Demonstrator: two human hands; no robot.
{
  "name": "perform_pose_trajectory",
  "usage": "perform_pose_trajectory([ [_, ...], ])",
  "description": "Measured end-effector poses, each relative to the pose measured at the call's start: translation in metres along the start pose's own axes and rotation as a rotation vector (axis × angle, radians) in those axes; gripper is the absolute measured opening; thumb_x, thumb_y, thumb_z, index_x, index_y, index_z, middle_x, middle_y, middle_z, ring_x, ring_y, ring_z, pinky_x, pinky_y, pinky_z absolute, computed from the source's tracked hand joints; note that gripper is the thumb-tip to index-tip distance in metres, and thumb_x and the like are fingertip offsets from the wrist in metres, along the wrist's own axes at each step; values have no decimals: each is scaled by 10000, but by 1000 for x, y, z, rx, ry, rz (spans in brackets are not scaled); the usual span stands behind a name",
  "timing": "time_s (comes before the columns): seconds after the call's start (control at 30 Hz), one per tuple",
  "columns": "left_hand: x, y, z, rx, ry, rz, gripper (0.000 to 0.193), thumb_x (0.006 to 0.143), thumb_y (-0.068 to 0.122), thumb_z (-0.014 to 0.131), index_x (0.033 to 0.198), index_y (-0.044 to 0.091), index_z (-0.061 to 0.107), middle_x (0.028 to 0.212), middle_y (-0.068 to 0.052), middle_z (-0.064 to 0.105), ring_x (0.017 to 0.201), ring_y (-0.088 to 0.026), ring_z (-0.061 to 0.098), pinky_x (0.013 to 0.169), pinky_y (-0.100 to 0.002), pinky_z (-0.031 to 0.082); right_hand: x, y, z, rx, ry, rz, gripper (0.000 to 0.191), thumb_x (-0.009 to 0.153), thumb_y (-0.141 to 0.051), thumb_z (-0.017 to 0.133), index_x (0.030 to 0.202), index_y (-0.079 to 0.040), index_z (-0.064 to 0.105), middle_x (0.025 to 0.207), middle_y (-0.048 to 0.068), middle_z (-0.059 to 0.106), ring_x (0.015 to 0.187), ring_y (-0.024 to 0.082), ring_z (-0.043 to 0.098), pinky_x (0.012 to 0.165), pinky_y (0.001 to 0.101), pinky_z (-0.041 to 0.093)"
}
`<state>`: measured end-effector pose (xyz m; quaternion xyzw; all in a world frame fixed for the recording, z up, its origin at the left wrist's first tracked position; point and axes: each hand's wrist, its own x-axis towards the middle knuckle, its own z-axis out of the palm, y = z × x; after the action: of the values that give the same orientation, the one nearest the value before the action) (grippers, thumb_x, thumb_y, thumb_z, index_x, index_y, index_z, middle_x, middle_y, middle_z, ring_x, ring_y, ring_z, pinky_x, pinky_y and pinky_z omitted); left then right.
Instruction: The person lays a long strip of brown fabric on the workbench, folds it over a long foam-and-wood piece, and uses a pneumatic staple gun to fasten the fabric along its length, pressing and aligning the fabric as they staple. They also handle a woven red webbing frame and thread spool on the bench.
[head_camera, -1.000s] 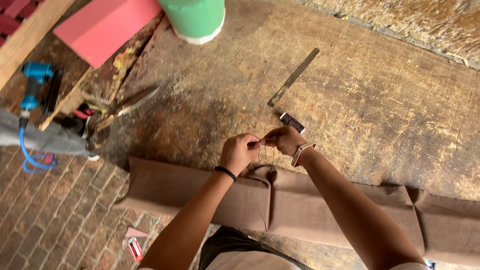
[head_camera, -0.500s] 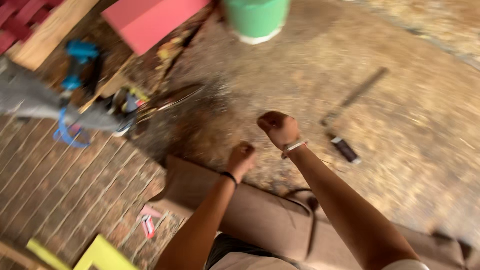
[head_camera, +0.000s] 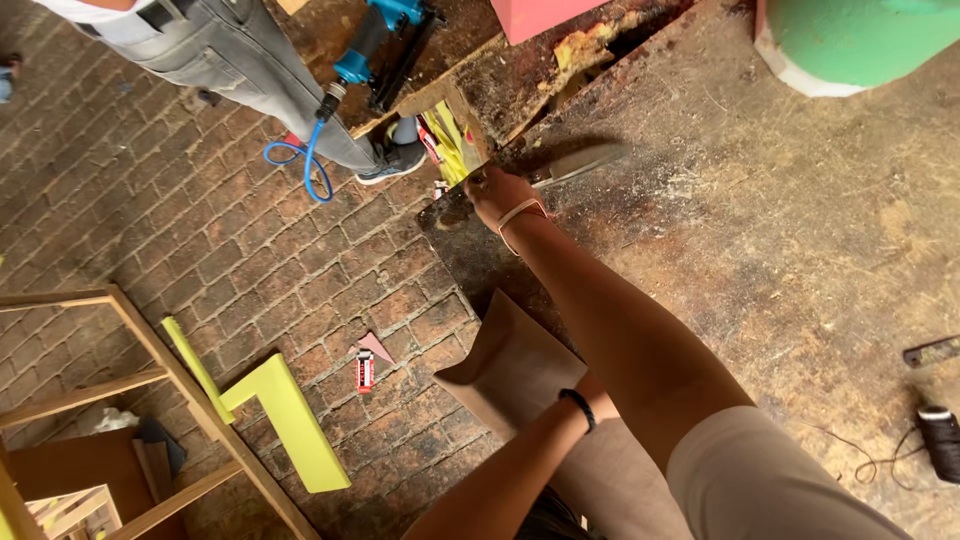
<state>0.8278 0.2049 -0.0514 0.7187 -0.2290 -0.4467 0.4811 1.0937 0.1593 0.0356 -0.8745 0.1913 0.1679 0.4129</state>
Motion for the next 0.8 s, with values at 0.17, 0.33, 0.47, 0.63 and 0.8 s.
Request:
perform_pose_trajectory([
  [0.17, -8, 16, -19, 34, -67, -22, 350, 857, 365, 688, 985, 39, 705, 892, -141, 732, 837, -271, 697, 740, -417, 549, -51, 15, -17, -274, -154, 217, 495, 998, -419, 588, 1402, -144, 512, 1070, 152, 727, 923, 296, 751, 796, 442, 634],
  [0.33, -10, 57, -25, 107, -114, -86, 337, 840, 367, 689, 945, 48, 713, 834, -131, 730, 781, -262, 701, 715, -412, 555, -65, 84, -18, -374, -39, 196, 467, 915, -383, 674, 1291, -150, 520, 1034, 117, 727, 896, 317, 729, 761, 469, 600],
  [0.47, -20, 79, -29, 157, -98, -128, 327, 826, 369, 690, 913, 55, 719, 787, -123, 728, 736, -254, 705, 696, -408, 560, -96, 169, -36, -75, 380, -23, 455, 820, -353, 763, 1166, -120, 582, 1022, 93, 744, 879, 332, 721, 747, 469, 570],
  [0.63, -17, 92, -39, 259, 38, -15, 265, 811, 363, 719, 891, 111, 735, 804, -54, 721, 732, -193, 684, 693, -368, 557, -214, 238, -105, -316, 219, 440, 593, 815, -601, 866, 1019, -69, 702, 950, 157, 756, 909, 348, 723, 811, 476, 572],
  [0.8, 4, 116, -38, 223, 71, 63, 202, 853, 308, 722, 857, 106, 725, 843, -37, 729, 734, -169, 669, 675, -350, 556, -377, 246, -142, 71, 435, 589, 587, 794, -422, 833, 1147, -32, 572, 875, 180, 750, 708, 290, 731, 602, 404, 589],
])
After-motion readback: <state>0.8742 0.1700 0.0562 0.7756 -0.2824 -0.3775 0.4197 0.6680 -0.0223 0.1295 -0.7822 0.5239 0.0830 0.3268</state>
